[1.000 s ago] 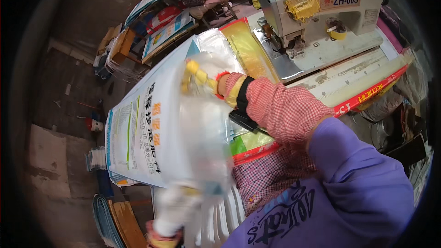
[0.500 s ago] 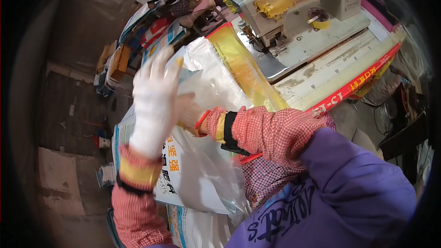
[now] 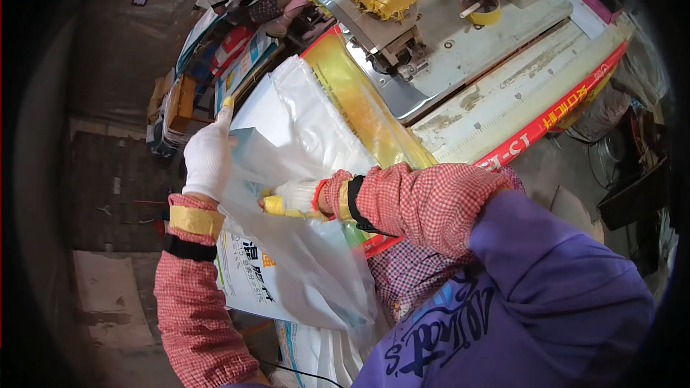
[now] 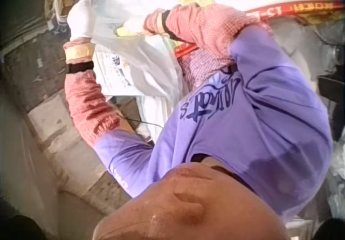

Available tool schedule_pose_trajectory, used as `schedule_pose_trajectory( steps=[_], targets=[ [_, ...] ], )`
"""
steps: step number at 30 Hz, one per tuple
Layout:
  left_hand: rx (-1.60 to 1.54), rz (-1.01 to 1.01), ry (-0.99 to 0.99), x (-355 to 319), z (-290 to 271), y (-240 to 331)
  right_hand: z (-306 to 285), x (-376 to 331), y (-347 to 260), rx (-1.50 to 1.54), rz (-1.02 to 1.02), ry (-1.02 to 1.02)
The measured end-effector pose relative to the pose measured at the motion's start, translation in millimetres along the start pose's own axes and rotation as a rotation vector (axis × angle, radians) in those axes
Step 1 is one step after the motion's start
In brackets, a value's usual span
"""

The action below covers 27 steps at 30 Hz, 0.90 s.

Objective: Packing large plastic bags into each other and stacking them on a table.

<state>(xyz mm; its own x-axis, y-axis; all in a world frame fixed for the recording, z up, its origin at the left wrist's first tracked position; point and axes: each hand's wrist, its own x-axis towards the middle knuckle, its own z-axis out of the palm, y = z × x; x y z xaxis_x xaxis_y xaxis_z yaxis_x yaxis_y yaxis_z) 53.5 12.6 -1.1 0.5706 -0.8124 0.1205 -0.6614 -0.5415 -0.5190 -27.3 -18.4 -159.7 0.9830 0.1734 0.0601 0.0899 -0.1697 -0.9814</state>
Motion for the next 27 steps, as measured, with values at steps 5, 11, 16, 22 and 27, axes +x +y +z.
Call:
schedule_pose_trajectory(
  steps=[5, 11, 16, 22, 27],
  targets=[
    [0.413, 0.129, 0.132, 34, -28, -11, 8, -24, -24, -0.158, 0.252, -0.134],
    [0.735, 0.139, 0.642, 111, -116, 8, 103, -126, 46, -0.596, 0.066, -0.360],
    [0.535, 0.047, 0.297, 125, -114, 32, 54, -204, 127, -0.952, -0.064, -0.528],
    [0.441, 0.073, 0.177, 115, -96, 55, -21, -212, 74, 0.196, 0.068, 0.698],
    [0.378, 0.034, 0.166, 112, -103, 75, -107, -235, 10, -0.330, 0.195, 0.965]
  ],
)
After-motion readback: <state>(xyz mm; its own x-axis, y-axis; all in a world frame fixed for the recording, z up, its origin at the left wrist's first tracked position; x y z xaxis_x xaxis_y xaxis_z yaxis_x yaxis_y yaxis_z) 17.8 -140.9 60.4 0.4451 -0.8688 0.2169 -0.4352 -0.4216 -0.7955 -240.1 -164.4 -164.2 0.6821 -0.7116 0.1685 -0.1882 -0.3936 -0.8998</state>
